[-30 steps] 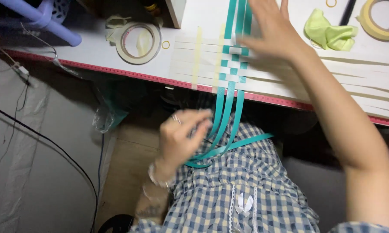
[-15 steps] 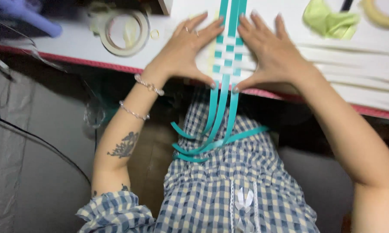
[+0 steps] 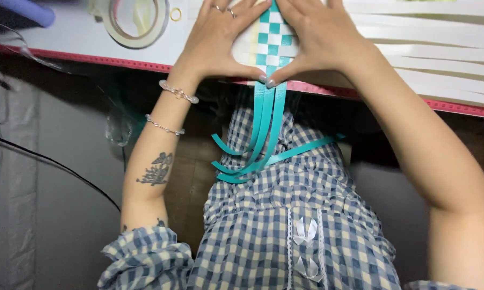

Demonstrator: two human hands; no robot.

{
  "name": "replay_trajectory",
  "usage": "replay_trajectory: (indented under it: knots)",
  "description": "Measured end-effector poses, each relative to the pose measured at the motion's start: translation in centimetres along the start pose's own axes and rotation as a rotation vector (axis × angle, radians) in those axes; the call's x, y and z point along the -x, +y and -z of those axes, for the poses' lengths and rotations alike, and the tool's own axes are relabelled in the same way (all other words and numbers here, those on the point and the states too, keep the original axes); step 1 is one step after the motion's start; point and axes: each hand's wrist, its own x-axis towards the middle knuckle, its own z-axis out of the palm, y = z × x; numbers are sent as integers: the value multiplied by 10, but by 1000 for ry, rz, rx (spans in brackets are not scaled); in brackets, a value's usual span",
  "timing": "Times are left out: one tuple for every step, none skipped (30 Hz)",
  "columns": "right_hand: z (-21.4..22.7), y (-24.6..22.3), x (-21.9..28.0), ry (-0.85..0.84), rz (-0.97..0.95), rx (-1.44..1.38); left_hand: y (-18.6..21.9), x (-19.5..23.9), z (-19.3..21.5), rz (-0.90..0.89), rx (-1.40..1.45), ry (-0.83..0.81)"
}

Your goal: The person is weaving teal plastic strips into a set of white horizontal strips on a work table to create a woven pattern.

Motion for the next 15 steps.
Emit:
replay_trajectory:
  knots:
    - [4, -2, -1, -106, -73, -24, 3, 0, 3, 12, 3, -11]
    - [8, -2, 1, -90, -71, -15, 1, 0, 2, 5, -12, -3]
    - [12, -3, 2, -94, -66, -86, -2, 0, 1, -18, -12, 5]
    - [16, -3, 5, -99, -59, -152, -3, -1, -2, -43, -12, 17]
    - [22, -2, 9, -84, -57, -138, 0, -3, 4, -53, -27, 30]
    - [24, -1, 14, -22, -28, -153, 3, -1, 5, -40, -13, 27]
    - [25, -1, 18, 41, 1, -169, 5, 1, 5, -27, 1, 23]
    - [27, -2, 21, 37, -1, -171, 5, 2, 6, -26, 6, 21]
    - [28, -2, 24, 12, -9, -143, 5, 2, 6, -25, 10, 18]
    - [29, -2, 27, -10, -17, -115, 5, 2, 6, -26, 13, 15]
    - [30, -1, 26, -12, -20, -116, 4, 0, 6, -27, 16, 14]
    - [29, 0, 25, -44, -32, -92, 2, 0, 4, -36, 1, 14]
    - [27, 0, 24, -75, -44, -67, 0, 1, 2, -46, -14, 13]
    - [26, 0, 25, -87, -42, -73, 1, 1, 3, -37, -4, 9]
    - [24, -1, 25, -57, -33, -56, 1, 1, 3, -38, -3, 9]
